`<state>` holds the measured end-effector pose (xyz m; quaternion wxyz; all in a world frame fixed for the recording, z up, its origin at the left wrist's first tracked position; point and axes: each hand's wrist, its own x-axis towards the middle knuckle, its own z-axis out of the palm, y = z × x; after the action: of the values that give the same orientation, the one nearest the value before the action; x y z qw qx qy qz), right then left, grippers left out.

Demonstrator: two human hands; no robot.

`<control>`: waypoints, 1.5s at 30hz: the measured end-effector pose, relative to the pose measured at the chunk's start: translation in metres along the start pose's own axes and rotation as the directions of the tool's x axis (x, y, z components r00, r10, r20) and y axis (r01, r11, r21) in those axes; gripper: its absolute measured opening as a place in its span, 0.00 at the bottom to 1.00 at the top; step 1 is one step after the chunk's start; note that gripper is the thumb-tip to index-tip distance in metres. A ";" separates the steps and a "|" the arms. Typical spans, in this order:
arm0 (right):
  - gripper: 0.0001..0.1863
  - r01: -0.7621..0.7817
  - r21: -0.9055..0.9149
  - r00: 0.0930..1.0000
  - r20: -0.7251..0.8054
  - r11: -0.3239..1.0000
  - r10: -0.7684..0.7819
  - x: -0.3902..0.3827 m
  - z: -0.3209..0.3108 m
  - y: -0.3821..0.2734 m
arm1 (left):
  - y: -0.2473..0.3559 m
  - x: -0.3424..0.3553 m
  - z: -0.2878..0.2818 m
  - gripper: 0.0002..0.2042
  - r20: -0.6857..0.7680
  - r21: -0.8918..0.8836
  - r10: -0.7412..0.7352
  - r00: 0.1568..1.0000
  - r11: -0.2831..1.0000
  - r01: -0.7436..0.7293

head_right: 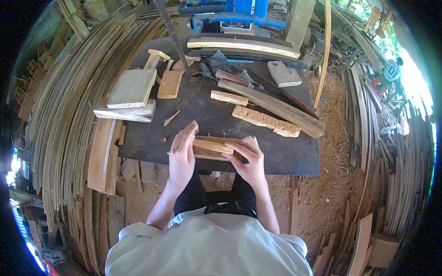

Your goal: The person carves a small wooden piece using a chisel and mallet, then smooths it with sandpaper. They handle multiple small wooden pieces, inspecting and sanding them on a workbench in a workshop.

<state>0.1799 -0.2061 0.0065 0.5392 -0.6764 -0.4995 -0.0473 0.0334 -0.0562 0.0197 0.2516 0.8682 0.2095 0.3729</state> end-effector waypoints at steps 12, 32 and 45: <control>0.17 -0.003 0.134 0.999 0.054 0.991 -0.004 0.000 -0.002 0.003 | 0.016 -0.014 0.007 0.22 0.027 0.041 0.113 0.993 0.993 -0.114; 0.13 0.069 0.046 0.998 -0.011 0.997 -0.068 -0.004 0.006 -0.001 | 0.019 -0.015 0.010 0.26 0.063 0.040 0.147 0.987 0.988 -0.149; 0.13 0.079 0.048 0.996 -0.032 0.996 -0.078 -0.005 0.006 -0.003 | 0.010 -0.009 0.001 0.21 0.016 0.078 0.064 0.998 0.995 -0.065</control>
<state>0.1727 -0.2052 0.0028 0.5608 -0.6421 -0.5185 -0.0663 0.0302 -0.0696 0.0199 0.2063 0.8862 0.1940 0.3666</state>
